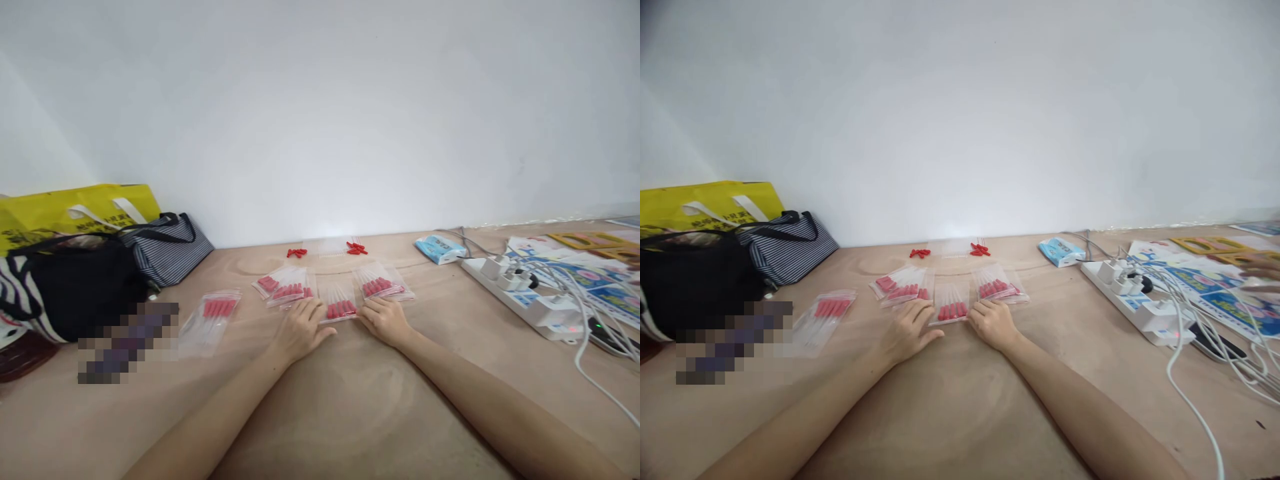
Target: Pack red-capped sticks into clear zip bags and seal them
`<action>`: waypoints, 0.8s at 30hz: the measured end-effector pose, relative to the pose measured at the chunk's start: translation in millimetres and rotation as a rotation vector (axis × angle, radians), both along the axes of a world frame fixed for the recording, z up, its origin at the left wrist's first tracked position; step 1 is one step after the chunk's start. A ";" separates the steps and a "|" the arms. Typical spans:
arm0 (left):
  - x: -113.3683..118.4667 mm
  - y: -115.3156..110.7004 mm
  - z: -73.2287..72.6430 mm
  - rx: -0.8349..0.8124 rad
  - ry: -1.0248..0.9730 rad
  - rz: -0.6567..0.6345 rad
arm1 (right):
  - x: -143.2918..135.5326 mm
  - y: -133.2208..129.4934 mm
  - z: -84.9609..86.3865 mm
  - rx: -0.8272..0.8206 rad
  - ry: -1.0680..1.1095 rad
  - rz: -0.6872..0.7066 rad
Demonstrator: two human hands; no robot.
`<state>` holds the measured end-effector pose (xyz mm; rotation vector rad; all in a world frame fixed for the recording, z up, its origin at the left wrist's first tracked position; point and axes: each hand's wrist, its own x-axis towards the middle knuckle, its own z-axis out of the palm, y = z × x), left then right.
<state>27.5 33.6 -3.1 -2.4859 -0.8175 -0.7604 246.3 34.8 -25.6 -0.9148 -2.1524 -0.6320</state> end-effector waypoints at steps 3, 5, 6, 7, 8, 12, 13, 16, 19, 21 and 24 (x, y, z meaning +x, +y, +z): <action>15.0 -11.3 -3.5 -0.238 -0.009 0.033 | 1.8 -0.8 3.4 -0.090 -0.017 0.010; 23.1 -12.7 -6.5 -0.408 0.038 0.052 | 7.5 -0.8 7.3 -0.155 0.036 -0.035; 25.9 -10.8 -7.4 -0.481 0.063 0.060 | 12.0 -0.1 9.6 -0.187 0.095 -0.097; 27.9 -7.3 -7.6 -0.543 0.086 0.064 | 17.3 1.2 11.7 -0.222 0.170 -0.188; 29.3 -2.6 -7.2 -0.594 0.102 0.067 | 23.3 3.2 13.9 -0.264 0.251 -0.302; 33.7 19.8 -1.8 -0.701 0.110 0.072 | 45.6 14.8 21.3 -0.515 0.456 -0.733; 35.5 24.3 -0.5 -0.709 0.105 0.080 | 49.1 18.0 23.1 -0.583 0.469 -0.789; 41.4 32.9 1.0 -0.702 0.099 0.101 | 52.9 26.9 28.3 -0.771 0.462 -0.854; 44.7 35.5 0.2 -0.657 0.095 0.103 | 51.1 34.1 30.5 -0.924 0.450 -0.862; 44.2 35.0 -1.0 -0.604 0.070 0.087 | 50.1 37.4 28.7 -0.977 0.480 -0.850; 40.7 31.8 -4.0 -0.499 -0.008 0.019 | 50.9 39.8 22.9 -0.952 0.705 -0.723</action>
